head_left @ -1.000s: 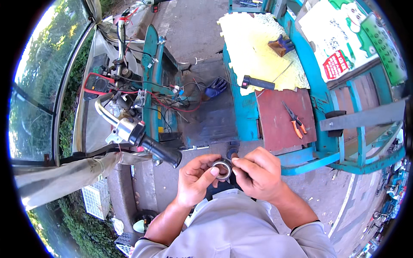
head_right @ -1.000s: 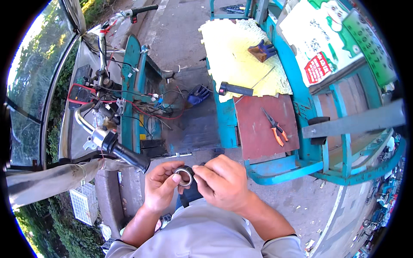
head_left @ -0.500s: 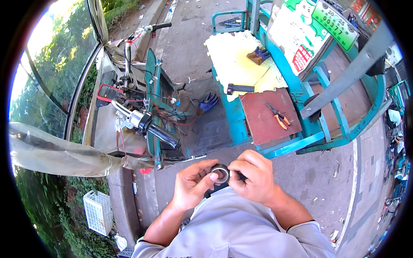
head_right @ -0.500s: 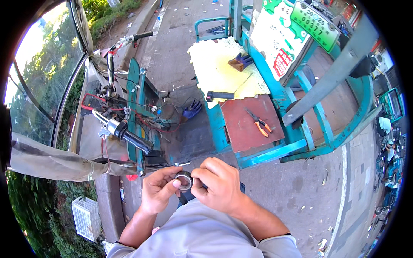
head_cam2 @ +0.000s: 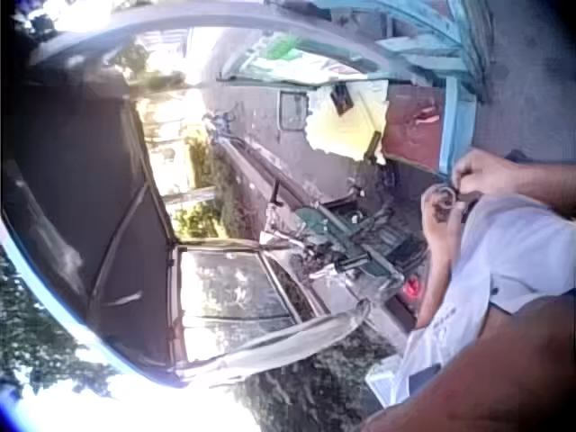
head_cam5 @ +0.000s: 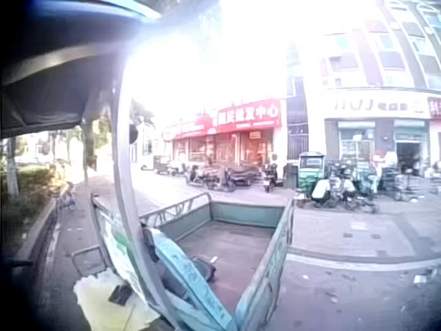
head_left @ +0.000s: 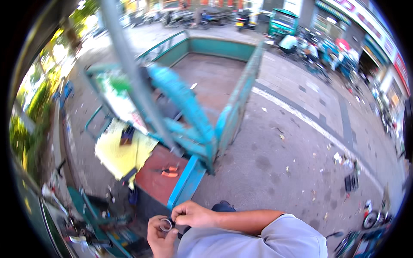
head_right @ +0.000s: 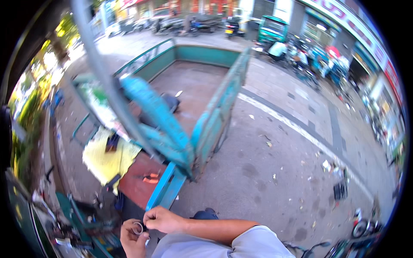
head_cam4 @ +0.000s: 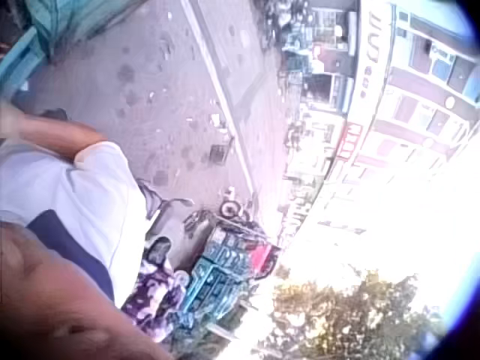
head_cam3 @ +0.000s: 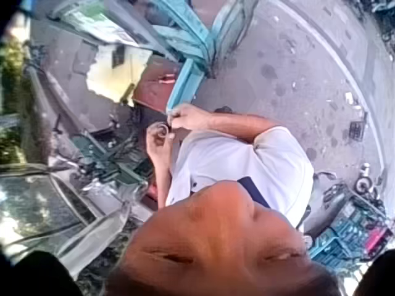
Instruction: The person uses pliers to strip the insulation from electrical wires and twists the exposed strands together. They wrap the connection with electrical tape and connect the wires to a multimeter to test the circuit on a teal three-wheeled vehicle.
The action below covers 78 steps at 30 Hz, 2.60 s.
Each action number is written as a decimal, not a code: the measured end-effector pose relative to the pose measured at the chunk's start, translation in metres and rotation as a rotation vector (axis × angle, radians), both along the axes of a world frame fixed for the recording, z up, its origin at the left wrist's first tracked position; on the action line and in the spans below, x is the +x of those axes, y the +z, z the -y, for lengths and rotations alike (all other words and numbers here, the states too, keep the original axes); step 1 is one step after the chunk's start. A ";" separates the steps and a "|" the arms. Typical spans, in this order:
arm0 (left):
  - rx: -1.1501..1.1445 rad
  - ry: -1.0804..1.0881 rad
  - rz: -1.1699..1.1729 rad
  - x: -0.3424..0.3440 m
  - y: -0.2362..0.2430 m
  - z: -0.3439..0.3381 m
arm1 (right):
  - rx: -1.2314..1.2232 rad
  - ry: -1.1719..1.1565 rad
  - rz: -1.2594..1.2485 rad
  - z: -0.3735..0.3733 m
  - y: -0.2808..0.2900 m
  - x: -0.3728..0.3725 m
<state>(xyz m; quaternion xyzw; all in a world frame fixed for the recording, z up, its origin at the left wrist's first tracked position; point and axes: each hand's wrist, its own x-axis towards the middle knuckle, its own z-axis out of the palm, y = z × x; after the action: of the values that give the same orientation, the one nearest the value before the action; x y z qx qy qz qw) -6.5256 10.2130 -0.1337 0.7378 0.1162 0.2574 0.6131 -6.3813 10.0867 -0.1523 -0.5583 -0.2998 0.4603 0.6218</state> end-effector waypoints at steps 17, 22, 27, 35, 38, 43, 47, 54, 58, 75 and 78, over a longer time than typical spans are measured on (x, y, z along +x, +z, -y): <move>0.414 -0.606 -0.399 0.170 0.048 0.110 | 0.145 -0.135 0.196 0.206 0.007 0.127; 0.519 -0.706 -0.394 0.187 0.054 0.125 | 0.105 -0.188 0.392 0.209 -0.006 0.129; 0.545 -0.677 -0.361 0.182 0.057 0.118 | -0.058 -0.282 0.520 0.200 0.008 0.123; 0.426 -0.609 -0.360 0.150 0.059 0.074 | -0.145 -0.300 0.588 0.150 0.016 0.092; 0.323 -0.601 -0.315 0.130 0.053 0.049 | -0.191 -0.310 0.769 0.126 0.024 0.073; 0.076 -0.609 -0.258 0.089 0.034 -0.001 | -0.242 -0.201 0.630 0.085 0.012 0.053; 0.104 -0.631 -0.448 0.070 0.027 -0.022 | 0.104 -0.108 0.064 0.073 -0.005 0.032; 0.262 -0.651 -0.477 0.064 0.039 -0.022 | -0.084 -0.096 0.486 0.070 0.019 0.008; 0.345 -0.694 -0.462 0.071 0.048 -0.013 | -0.260 -0.207 0.435 0.071 0.021 0.001; 0.328 -0.407 -0.096 0.118 -0.036 0.032 | -0.103 -0.177 0.730 0.084 0.011 0.058; 0.039 -0.006 -0.591 0.085 -0.093 -0.008 | 0.158 0.122 0.519 0.086 0.050 0.076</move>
<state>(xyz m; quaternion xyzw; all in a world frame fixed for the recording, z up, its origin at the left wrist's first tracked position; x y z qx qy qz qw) -6.4406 10.2210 -0.2263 0.7928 0.2824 0.0318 0.5392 -6.3054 10.0007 -0.1019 -0.5880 -0.5171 0.3139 0.5370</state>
